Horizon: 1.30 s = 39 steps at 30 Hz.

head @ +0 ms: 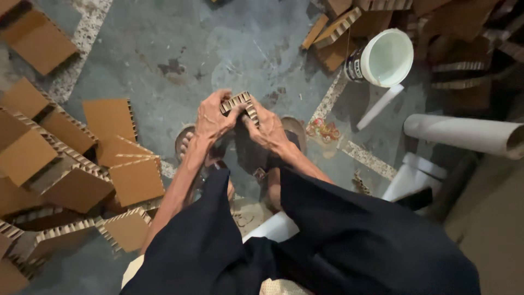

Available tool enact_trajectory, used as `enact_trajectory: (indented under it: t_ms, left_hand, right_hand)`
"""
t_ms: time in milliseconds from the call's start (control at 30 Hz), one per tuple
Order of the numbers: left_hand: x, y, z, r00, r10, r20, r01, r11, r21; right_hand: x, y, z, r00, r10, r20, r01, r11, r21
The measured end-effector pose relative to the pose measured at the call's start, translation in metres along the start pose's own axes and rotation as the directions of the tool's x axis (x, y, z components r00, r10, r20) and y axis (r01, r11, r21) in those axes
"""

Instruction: The person sits on the floor and assembles small cardboard pieces into a box-like structure using a thin string to tie them together. They then pick up a white cylindrical tool and apply a substance to the edges of the cardboard pieces.

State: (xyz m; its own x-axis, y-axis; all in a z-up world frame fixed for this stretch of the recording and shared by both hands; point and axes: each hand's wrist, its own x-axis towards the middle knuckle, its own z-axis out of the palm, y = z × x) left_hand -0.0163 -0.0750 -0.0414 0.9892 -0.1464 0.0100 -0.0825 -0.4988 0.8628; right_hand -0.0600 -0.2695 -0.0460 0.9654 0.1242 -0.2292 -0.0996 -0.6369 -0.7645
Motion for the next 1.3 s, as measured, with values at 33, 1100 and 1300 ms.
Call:
enact_trajectory:
  t_ms: [33, 1100, 1300]
  left_hand:
    - [0.006, 0.005, -0.001, 0.997, -0.07, 0.022, 0.07, 0.998, -0.002]
    - [0.012, 0.013, 0.003, 0.943, -0.301, 0.138, 0.314, 0.946, -0.081]
    - [0.01, 0.013, 0.002, 0.966, -0.24, 0.097, 0.244, 0.969, -0.033]
  right_hand:
    - [0.003, 0.011, -0.002, 0.999, -0.018, 0.038, 0.013, 0.993, 0.12]
    - [-0.058, 0.151, -0.115, 0.962, 0.095, -0.256, -0.191, 0.903, -0.385]
    - [-0.053, 0.143, -0.124, 0.976, -0.079, -0.202, -0.028, 0.878, -0.479]
